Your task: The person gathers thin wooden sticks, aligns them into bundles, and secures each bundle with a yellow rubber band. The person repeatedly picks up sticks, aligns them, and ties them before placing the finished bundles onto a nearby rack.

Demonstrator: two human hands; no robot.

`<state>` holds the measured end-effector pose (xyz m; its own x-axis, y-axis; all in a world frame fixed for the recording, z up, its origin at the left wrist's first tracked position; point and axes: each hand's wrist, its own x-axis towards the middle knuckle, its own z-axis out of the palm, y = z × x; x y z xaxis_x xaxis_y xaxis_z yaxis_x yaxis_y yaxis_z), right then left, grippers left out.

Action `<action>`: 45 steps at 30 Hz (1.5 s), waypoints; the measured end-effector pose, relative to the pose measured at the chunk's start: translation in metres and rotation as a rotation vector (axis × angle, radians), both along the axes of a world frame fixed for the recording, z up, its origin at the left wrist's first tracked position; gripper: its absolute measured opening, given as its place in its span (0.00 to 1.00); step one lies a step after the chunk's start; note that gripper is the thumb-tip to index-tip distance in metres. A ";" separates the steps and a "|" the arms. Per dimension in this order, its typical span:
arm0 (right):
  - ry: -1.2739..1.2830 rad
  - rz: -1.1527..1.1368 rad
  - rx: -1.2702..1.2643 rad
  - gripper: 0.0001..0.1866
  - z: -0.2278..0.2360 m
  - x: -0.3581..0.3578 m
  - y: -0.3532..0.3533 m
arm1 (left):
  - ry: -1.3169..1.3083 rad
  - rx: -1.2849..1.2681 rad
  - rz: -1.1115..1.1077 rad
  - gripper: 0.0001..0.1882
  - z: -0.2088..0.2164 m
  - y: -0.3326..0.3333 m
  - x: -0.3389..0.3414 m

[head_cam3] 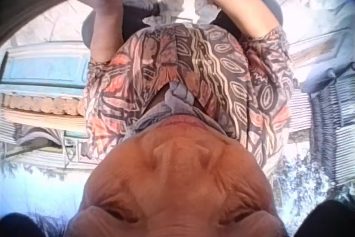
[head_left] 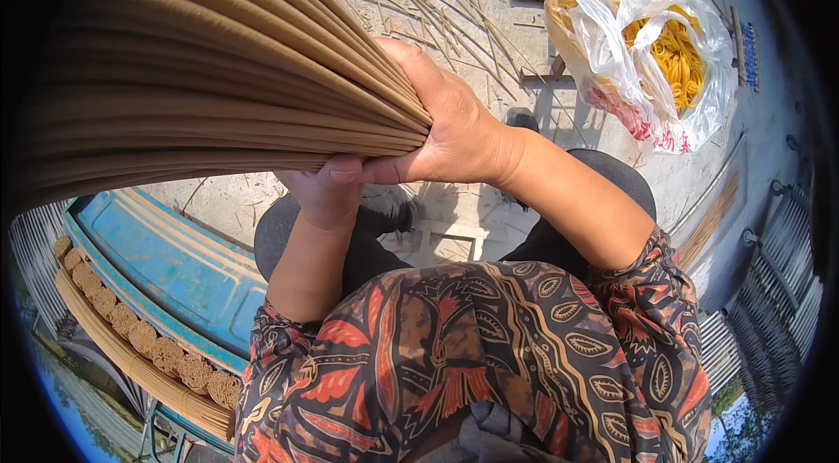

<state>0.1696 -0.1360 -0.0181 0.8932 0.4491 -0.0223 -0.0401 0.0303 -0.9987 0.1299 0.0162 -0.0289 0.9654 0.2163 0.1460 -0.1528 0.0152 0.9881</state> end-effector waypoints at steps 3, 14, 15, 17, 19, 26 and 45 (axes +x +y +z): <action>-0.081 0.008 0.000 0.55 0.003 -0.027 -0.006 | -0.066 -0.176 -0.072 0.47 0.013 -0.012 -0.019; -0.261 0.062 -0.035 0.56 0.072 -0.121 -0.014 | -0.209 -0.259 -0.352 0.32 0.054 -0.008 -0.104; -0.269 0.064 -0.039 0.57 0.069 -0.127 -0.016 | -0.156 -0.214 -0.414 0.36 0.054 -0.002 -0.108; -0.285 0.068 -0.047 0.57 0.067 -0.138 -0.021 | -0.189 -0.193 -0.493 0.38 0.061 0.000 -0.116; -0.341 0.092 -0.096 0.60 0.070 -0.145 -0.025 | -0.120 -0.172 -0.597 0.42 0.070 0.006 -0.119; -0.153 0.163 -0.094 0.50 0.073 -0.142 -0.036 | -0.094 0.087 -0.772 0.43 0.077 0.011 -0.105; -0.442 0.407 -0.303 0.32 0.074 -0.125 -0.056 | -0.586 0.159 -0.663 0.72 0.104 -0.001 -0.099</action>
<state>0.0443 -0.1917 0.0562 0.6081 0.7834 0.1284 0.4257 -0.1852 -0.8857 0.0311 0.0148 0.0749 0.6464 -0.4235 0.6347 -0.6414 0.1489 0.7526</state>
